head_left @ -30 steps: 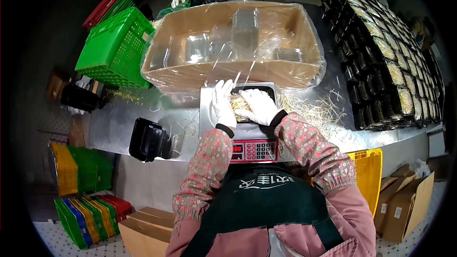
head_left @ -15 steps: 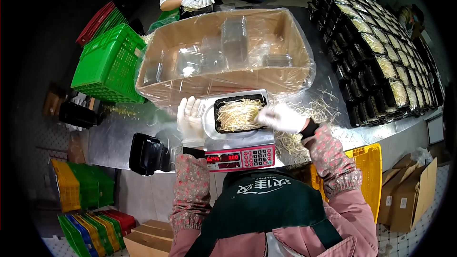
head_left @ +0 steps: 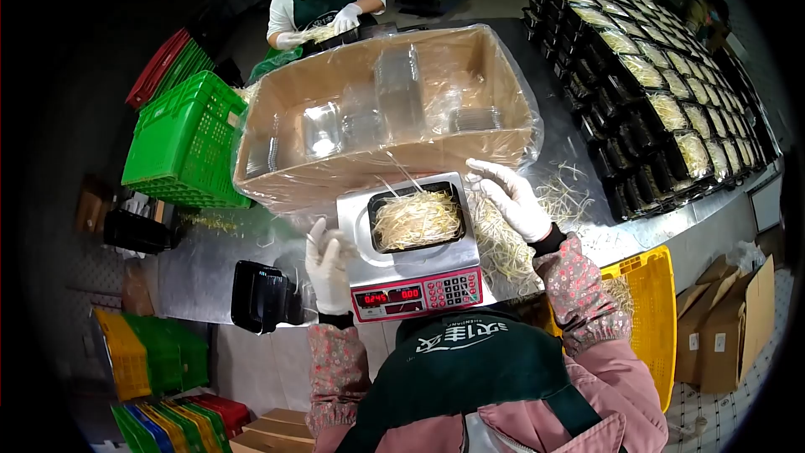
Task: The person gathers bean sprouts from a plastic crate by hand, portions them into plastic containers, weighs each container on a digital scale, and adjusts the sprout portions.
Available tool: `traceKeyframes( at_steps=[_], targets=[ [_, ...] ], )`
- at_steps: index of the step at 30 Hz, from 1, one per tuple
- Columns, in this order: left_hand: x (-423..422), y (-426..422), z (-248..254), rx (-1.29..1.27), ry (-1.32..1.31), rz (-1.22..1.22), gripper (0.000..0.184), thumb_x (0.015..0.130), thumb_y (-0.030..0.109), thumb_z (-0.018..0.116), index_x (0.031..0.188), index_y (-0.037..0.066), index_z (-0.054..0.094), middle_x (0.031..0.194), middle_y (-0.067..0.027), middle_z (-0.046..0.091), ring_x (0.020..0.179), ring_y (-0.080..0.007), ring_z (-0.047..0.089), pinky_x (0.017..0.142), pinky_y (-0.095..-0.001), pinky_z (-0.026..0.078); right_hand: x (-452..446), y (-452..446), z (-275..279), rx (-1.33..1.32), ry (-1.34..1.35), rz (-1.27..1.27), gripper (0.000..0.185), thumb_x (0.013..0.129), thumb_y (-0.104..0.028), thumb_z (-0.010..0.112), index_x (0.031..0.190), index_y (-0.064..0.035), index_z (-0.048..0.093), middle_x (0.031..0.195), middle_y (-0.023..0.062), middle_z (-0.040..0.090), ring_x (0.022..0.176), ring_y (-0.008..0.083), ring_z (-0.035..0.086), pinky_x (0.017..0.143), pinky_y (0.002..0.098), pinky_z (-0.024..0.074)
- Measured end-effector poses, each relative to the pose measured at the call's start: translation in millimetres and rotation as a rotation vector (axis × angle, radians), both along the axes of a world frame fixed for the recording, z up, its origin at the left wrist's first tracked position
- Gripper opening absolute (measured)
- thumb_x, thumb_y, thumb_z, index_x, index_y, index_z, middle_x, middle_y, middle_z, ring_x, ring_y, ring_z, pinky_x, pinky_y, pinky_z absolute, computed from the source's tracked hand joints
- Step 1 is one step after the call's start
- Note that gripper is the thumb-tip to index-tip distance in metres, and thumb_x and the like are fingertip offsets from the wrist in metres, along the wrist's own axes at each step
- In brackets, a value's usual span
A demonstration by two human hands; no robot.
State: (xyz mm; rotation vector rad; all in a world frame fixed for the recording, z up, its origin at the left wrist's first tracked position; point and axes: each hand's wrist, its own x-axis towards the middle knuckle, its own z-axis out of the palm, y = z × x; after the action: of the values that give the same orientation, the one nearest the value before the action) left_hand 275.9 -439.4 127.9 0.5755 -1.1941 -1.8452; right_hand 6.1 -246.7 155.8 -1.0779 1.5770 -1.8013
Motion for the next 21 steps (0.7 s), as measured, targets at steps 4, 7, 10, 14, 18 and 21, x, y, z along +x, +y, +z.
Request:
traceKeyframes(
  at_steps=[4,7,10,14,18,21],
  targets=[
    [-4.1,1.8,-19.0,0.091,0.068,0.003,0.042,0.093,0.004,0.053,0.135,0.009,0.047,0.102,-0.0024,0.061,0.088,-0.0119,0.059,0.078,-0.0279,0.051,-22.3,-16.2,-57.3,0.375,0.464,-0.310,0.051,0.095,-0.036,0.052,0.132,-0.0005,0.051,0.126,0.0210,0.058,0.115,0.0312,0.057,0.100,0.0366,0.0425],
    [-21.1,-12.5,-48.2,0.249,0.259,0.096,0.050,0.091,0.006,0.058,0.139,0.010,0.041,0.104,-0.0054,0.062,0.084,-0.0156,0.062,0.077,-0.0321,0.055,-10.2,-41.4,-72.1,0.579,0.597,-0.110,0.053,0.095,-0.043,0.049,0.129,-0.0030,0.055,0.130,0.0179,0.056,0.127,0.0315,0.048,0.108,0.0422,0.0345],
    [-33.1,-7.3,-71.4,0.418,0.291,0.090,0.050,0.091,0.009,0.059,0.138,0.009,0.042,0.106,-0.0037,0.062,0.090,-0.0157,0.062,0.083,-0.0339,0.054,21.8,-55.4,-70.1,0.525,0.703,-0.248,0.048,0.095,-0.041,0.049,0.128,-0.0067,0.057,0.131,0.0152,0.057,0.132,0.0287,0.043,0.113,0.0477,0.0239],
    [-32.6,1.2,-75.6,0.538,0.316,0.050,0.045,0.092,0.010,0.057,0.135,0.012,0.048,0.108,-0.0041,0.064,0.093,-0.0167,0.063,0.086,-0.0335,0.054,23.3,-56.8,-69.4,0.340,0.938,-0.036,0.041,0.096,-0.039,0.048,0.127,-0.0133,0.059,0.130,0.0100,0.059,0.135,0.0253,0.040,0.115,0.0504,0.0131],
    [-26.6,2.2,-64.1,0.512,0.294,0.115,0.048,0.091,0.008,0.057,0.138,0.012,0.046,0.106,-0.0039,0.063,0.091,-0.0162,0.063,0.084,-0.0335,0.054,7.0,-51.5,-48.9,0.251,0.620,-0.099,0.029,0.095,-0.026,0.055,0.118,-0.0128,0.066,0.117,0.0087,0.066,0.118,0.0243,0.056,0.111,0.0452,0.0263],
    [-20.7,2.8,-33.0,0.355,0.335,0.080,0.057,0.090,0.005,0.056,0.144,0.013,0.037,0.102,-0.0036,0.061,0.088,-0.0157,0.062,0.082,-0.0329,0.054,4.2,-49.1,-35.5,0.046,0.117,-0.060,0.031,0.094,-0.017,0.057,0.122,-0.0036,0.062,0.112,0.0098,0.067,0.104,0.0147,0.060,0.091,0.0278,0.0451]
  ],
)
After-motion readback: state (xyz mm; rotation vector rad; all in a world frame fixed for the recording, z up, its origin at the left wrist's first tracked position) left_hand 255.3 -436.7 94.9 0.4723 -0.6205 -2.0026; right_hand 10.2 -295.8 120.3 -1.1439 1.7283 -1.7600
